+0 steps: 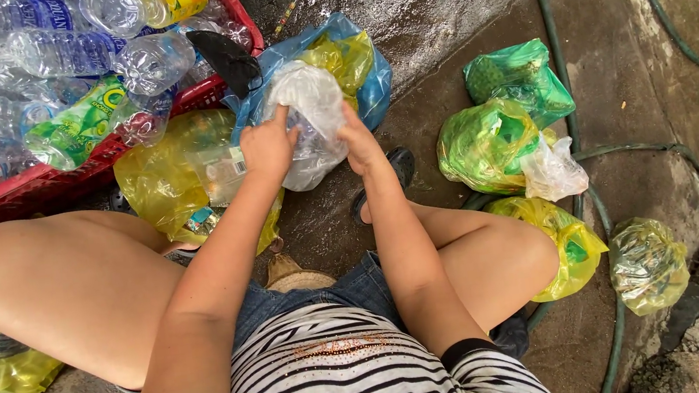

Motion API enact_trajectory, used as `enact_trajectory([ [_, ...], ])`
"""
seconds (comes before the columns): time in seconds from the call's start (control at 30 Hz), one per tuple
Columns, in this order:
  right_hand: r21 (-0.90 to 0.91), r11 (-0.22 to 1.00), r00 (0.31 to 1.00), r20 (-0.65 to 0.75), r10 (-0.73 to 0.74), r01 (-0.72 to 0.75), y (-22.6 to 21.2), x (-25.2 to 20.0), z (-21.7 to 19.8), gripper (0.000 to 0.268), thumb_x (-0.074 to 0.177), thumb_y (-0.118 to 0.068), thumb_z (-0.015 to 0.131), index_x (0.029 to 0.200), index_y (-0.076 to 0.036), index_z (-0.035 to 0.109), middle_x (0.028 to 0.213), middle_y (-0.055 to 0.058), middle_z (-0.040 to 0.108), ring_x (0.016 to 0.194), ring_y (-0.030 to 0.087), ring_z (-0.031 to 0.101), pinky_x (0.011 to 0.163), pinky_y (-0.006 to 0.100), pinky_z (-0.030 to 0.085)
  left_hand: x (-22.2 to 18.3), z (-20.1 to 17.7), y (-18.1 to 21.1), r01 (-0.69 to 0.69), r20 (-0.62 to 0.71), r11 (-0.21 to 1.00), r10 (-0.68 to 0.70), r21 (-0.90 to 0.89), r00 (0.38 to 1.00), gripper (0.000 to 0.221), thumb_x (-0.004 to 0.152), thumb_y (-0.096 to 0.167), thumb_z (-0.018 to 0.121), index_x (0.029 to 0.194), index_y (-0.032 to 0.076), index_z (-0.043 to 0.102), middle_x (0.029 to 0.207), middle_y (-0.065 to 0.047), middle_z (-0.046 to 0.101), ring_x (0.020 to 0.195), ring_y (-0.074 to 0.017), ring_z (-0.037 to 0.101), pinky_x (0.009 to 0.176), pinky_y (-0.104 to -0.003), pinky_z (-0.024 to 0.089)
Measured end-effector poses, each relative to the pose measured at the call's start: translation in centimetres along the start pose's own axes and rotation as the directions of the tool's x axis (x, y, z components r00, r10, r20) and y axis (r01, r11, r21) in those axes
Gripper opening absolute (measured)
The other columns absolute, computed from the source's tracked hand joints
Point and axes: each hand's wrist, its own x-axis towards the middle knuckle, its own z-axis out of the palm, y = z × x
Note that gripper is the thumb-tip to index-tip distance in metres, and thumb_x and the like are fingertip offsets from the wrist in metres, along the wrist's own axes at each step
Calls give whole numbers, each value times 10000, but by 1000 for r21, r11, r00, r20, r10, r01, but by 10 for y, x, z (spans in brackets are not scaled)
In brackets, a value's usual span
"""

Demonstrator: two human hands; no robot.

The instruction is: The person sits on the ground and sorts plastic bottles and cans from various plastic bags into a red crate. They open bags, pick out bottles and cans, and place them into the crate, occasionally moving bags aside.

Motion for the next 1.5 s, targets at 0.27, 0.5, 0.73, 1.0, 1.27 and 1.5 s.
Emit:
enact_trajectory([
  [0.27, 75, 995, 907, 410, -96, 71, -40, -18, 10, 1126, 717, -182, 767, 1688, -117, 200, 1723, 106, 256, 1574, 264, 285, 1275, 391, 270, 0, -13, 10, -4, 126, 1000, 8, -29, 992, 962, 720, 427, 871, 1463, 44, 395, 881, -160, 736, 795, -339, 720, 829, -445, 498],
  [0.5, -189, 977, 891, 454, -5, 102, -28, 0, 17, 1237, 663, -195, 878, 1675, -83, 177, 1717, 76, 234, 1580, 221, 225, 1254, 354, 239, 13, 33, -14, -70, -123, 992, 57, -101, 991, 653, 672, 300, 834, 1242, 81, 604, 1039, -142, 729, 932, -325, 708, 840, -470, 481],
  [0.73, -410, 889, 898, 440, -3, 204, -20, 11, 23, 1229, 643, -164, 938, 1641, -70, 228, 1646, 123, 338, 1515, 239, 349, 1247, 376, 295, 27, 30, -22, 31, 15, 874, -28, -484, 1000, 244, 834, 311, 719, 918, 82, 729, 1033, -122, 716, 1020, -358, 639, 929, -454, 478],
  [1.0, -253, 957, 980, 175, -99, 142, -2, 24, 22, 1016, 696, -111, 811, 1600, -53, 351, 1454, 133, 577, 1318, 251, 565, 1114, 383, 450, 10, -23, -10, -229, -131, 847, 189, -479, 973, 200, 776, 291, 688, 817, 119, 781, 1265, -50, 650, 1218, -332, 479, 1051, -488, 334],
  [1.27, -691, 649, 928, 86, -362, 317, -7, 24, 25, 793, 735, -75, 815, 1443, -29, 459, 1320, 197, 636, 1230, 320, 620, 1023, 374, 498, -3, -36, 13, -419, -142, 892, 399, -171, 906, 180, 756, 271, 659, 728, 178, 810, 1384, -185, 581, 1401, -451, 367, 1180, -615, 151],
  [1.5, -839, 524, 803, -206, -560, 150, 9, 33, 15, 326, 810, -121, 739, 1127, -45, 716, 1027, 201, 755, 996, 365, 735, 867, 404, 564, -9, -16, 31, -341, -75, 936, 348, 93, 935, 280, 870, 304, 629, 887, 80, 795, 1447, -109, 585, 1457, -343, 377, 1227, -625, 63],
])
